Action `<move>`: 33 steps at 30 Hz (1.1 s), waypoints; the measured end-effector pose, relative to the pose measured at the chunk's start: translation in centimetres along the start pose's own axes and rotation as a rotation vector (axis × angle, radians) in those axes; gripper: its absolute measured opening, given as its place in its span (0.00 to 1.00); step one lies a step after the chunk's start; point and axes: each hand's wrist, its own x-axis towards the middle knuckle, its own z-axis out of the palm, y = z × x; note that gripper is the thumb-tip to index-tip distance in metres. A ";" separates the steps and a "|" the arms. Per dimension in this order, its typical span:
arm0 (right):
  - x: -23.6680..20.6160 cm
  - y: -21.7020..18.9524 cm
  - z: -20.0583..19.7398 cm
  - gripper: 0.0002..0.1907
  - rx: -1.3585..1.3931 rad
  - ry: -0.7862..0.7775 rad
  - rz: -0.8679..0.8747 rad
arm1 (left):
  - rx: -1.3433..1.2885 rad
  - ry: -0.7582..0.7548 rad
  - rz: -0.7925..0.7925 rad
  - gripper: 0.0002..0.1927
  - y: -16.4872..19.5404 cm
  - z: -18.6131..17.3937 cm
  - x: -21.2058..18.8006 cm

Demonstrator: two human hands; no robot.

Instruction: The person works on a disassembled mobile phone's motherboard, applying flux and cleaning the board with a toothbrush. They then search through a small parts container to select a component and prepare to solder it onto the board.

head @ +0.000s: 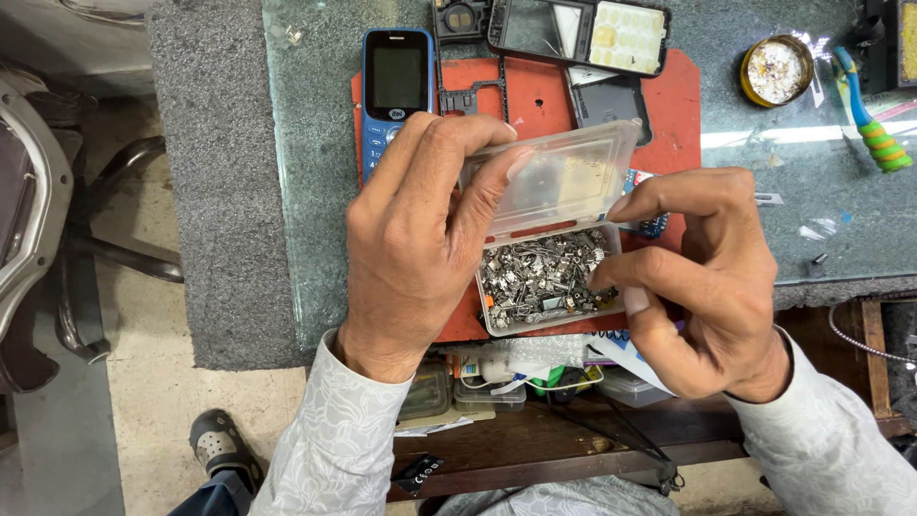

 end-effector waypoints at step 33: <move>0.0 0.2 -0.2 0.15 -0.181 -0.178 -0.091 | -0.005 0.001 -0.002 0.07 -0.1 0.0 -0.2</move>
